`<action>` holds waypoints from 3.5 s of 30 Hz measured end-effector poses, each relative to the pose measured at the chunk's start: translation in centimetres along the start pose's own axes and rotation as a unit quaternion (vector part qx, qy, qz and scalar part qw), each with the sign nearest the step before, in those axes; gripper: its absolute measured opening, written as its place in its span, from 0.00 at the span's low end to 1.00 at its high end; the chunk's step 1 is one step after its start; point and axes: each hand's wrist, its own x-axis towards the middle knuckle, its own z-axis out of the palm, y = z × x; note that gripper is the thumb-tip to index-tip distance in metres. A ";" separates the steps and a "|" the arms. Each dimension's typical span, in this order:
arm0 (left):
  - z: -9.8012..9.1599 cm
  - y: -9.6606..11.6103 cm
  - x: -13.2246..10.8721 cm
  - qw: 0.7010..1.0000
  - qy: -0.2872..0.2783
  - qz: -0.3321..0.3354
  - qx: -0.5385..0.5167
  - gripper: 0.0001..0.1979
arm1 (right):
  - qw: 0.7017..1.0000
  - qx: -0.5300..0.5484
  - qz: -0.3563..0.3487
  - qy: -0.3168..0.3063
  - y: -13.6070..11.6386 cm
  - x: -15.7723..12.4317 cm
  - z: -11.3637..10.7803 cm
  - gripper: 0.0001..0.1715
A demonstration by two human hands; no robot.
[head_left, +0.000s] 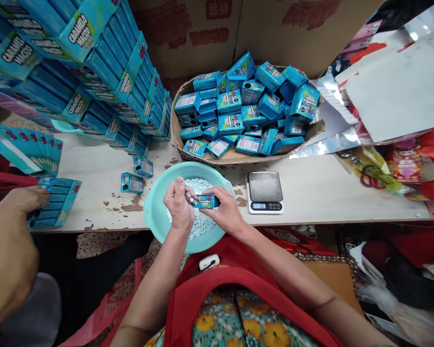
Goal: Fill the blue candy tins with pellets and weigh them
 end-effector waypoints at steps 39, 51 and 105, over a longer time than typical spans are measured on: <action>-3.2 -13.3 9.7 0.722 -0.255 0.061 0.640 0.25 | 0.943 -0.111 0.045 0.311 12.0 2.4 -20.2 0.31; -8.2 -9.3 -0.1 0.594 -0.397 0.096 0.694 0.17 | 0.858 -0.492 -0.035 -0.142 18.5 26.2 -35.5 0.30; -11.7 -5.8 6.3 0.912 -0.125 -0.390 -0.004 0.08 | 0.957 0.182 0.188 0.127 4.5 -1.2 3.4 0.24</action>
